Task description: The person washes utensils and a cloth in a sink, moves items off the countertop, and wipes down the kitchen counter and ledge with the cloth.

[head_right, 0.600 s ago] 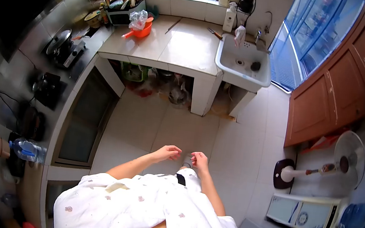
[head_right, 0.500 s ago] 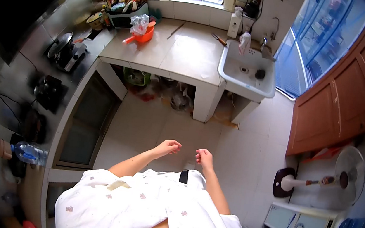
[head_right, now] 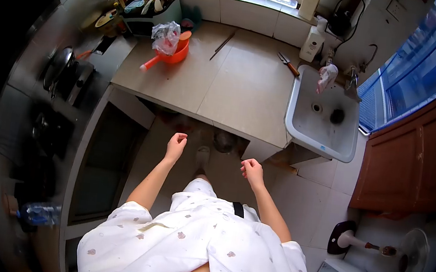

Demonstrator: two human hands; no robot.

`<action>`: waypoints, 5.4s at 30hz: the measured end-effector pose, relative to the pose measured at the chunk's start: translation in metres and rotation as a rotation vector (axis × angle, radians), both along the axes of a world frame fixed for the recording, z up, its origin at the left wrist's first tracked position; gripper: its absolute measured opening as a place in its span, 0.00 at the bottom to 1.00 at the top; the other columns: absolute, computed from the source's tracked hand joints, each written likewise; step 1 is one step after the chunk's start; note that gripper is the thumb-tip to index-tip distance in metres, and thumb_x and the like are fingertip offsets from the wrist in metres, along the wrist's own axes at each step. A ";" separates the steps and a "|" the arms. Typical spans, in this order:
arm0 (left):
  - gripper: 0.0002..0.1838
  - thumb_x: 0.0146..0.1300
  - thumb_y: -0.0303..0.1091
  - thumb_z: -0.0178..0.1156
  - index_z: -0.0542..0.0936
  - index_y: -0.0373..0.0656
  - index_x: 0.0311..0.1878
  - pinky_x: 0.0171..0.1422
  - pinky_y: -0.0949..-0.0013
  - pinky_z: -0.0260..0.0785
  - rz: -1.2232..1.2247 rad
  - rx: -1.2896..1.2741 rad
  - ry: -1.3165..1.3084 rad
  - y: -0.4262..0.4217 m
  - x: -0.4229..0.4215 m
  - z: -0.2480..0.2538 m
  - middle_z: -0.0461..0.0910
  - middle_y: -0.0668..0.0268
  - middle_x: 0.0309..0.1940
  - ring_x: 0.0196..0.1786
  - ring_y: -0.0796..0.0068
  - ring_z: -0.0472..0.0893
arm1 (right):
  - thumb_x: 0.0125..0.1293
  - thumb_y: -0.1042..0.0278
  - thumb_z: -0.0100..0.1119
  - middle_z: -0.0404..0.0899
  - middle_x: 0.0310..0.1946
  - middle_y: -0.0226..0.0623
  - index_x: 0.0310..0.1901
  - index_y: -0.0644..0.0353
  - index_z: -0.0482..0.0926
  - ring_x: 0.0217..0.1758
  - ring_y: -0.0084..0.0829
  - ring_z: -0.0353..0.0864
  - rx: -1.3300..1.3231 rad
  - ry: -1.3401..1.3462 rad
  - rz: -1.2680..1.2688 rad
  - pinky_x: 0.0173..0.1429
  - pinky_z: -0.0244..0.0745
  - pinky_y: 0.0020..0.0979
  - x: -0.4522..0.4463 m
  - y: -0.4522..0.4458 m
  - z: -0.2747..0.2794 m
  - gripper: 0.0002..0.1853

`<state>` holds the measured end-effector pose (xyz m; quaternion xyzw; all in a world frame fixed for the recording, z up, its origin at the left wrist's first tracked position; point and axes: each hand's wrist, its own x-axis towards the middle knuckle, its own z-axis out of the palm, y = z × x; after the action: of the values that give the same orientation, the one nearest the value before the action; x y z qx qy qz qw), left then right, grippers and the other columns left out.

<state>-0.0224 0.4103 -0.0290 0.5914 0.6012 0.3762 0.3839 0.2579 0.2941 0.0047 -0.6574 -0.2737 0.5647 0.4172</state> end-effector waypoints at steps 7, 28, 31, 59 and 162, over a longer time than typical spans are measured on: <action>0.07 0.54 0.31 0.53 0.73 0.39 0.35 0.41 0.64 0.66 -0.041 0.080 0.123 0.202 0.021 0.025 0.74 0.59 0.32 0.36 0.62 0.74 | 0.54 0.68 0.54 0.75 0.23 0.36 0.31 0.62 0.73 0.26 0.34 0.75 0.176 -0.723 0.018 0.36 0.72 0.32 -0.025 0.137 -0.018 0.07; 0.18 0.49 0.39 0.58 0.70 0.36 0.39 0.44 0.59 0.70 -0.451 0.096 0.869 0.488 0.162 0.004 0.73 0.55 0.39 0.45 0.56 0.73 | 0.34 0.56 0.73 0.63 0.44 0.46 0.36 0.60 0.69 0.51 0.46 0.64 -0.637 -0.911 0.131 0.52 0.66 0.40 -0.041 0.232 -0.023 0.29; 0.18 0.50 0.41 0.55 0.74 0.35 0.37 0.44 0.60 0.70 -0.608 -0.099 0.866 0.485 0.179 0.004 0.76 0.52 0.38 0.44 0.55 0.75 | 0.32 0.55 0.73 0.63 0.43 0.46 0.34 0.60 0.70 0.51 0.46 0.64 -0.623 -0.912 0.151 0.52 0.65 0.40 -0.027 0.223 -0.026 0.28; 0.17 0.64 0.42 0.44 0.65 0.45 0.21 0.23 0.79 0.48 -0.813 -0.456 -0.326 0.124 0.309 0.094 0.61 0.76 0.15 0.19 0.86 0.57 | 0.65 0.60 0.45 0.69 0.13 0.27 0.30 0.61 0.73 0.13 0.14 0.63 0.536 -0.026 -0.751 0.17 0.58 0.16 0.231 0.127 0.109 0.14; 0.17 0.60 0.45 0.48 0.74 0.41 0.42 0.40 0.66 0.64 -0.693 -0.315 -0.092 0.198 0.728 -0.033 0.76 0.58 0.29 0.33 0.64 0.75 | 0.60 0.71 0.49 0.73 0.40 0.39 0.58 0.60 0.60 0.34 0.28 0.71 0.459 -0.634 -0.210 0.39 0.68 0.27 0.584 0.274 -0.071 0.23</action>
<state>0.7061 0.6086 -0.0625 0.6758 0.3981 0.1535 0.6011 0.8420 0.5682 -0.0658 -0.7131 -0.4390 0.2128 0.5035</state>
